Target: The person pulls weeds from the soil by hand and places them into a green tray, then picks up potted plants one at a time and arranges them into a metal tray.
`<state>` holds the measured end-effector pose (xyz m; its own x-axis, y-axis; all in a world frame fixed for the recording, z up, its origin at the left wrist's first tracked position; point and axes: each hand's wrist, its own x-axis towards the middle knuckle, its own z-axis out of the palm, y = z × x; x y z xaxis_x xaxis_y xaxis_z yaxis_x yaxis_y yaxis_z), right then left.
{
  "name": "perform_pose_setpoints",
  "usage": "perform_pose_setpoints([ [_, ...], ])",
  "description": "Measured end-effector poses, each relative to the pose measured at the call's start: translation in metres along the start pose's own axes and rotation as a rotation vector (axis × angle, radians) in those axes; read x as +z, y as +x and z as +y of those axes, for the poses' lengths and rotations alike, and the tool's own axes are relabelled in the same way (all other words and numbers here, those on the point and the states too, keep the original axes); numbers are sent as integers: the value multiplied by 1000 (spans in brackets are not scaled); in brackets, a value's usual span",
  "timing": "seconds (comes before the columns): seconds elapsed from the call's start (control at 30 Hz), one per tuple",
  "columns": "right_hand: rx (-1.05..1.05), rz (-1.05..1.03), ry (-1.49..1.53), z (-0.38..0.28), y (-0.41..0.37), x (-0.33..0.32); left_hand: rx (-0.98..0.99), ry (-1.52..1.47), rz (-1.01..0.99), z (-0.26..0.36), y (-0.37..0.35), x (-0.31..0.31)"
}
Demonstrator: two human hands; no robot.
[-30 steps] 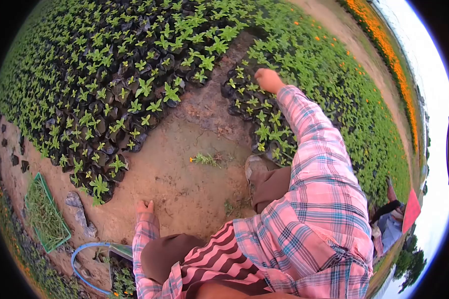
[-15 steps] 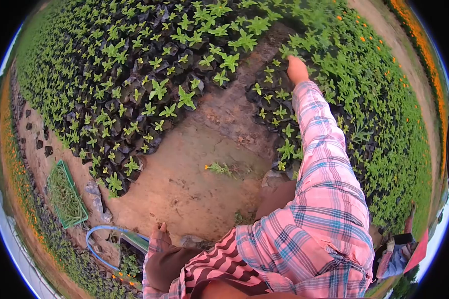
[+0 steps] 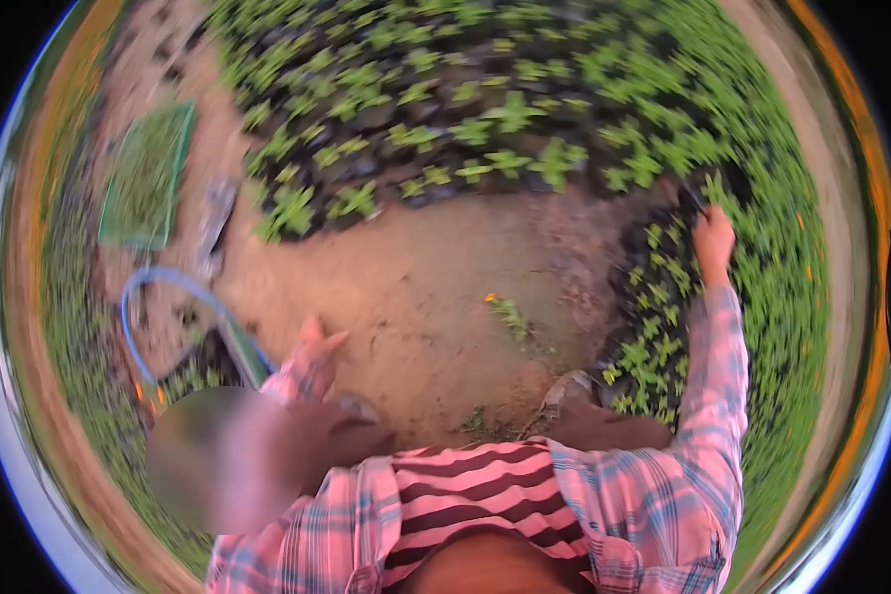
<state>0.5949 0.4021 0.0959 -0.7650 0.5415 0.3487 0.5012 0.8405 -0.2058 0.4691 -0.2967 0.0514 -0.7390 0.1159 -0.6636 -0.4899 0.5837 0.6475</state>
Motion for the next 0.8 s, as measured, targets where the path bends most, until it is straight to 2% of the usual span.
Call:
perform_pose_setpoints([
  [0.03,-45,-92,61,-24,3,0,-3,248,39,-19,16,-1],
  [0.07,74,-269,202,-80,6,-17,-16,496,77,-38,33,-2],
  [0.1,-123,-256,203,-105,5,-7,-67,818,97,-5,25,4],
  [0.13,-101,-364,317,-145,1,-5,-96,775,111,5,22,6],
  [0.3,-644,-653,500,-343,-35,18,-349,792,94,26,21,9],
  [0.4,-934,-755,604,-434,-68,45,-305,788,102,13,26,9],
  [0.47,-992,-772,592,-484,-91,52,-286,747,95,13,23,4],
  [0.57,-981,-764,491,-538,-125,80,-241,712,75,12,18,-1],
  [0.63,-1010,-645,426,-554,-144,110,-215,710,68,10,18,-1],
  [0.73,-935,-695,380,-558,-153,109,-248,743,46,8,25,-3],
  [0.77,-917,-695,378,-553,-146,100,-254,752,98,6,24,0],
  [0.8,-1014,-669,379,-541,-132,82,-254,765,140,4,23,7],
])
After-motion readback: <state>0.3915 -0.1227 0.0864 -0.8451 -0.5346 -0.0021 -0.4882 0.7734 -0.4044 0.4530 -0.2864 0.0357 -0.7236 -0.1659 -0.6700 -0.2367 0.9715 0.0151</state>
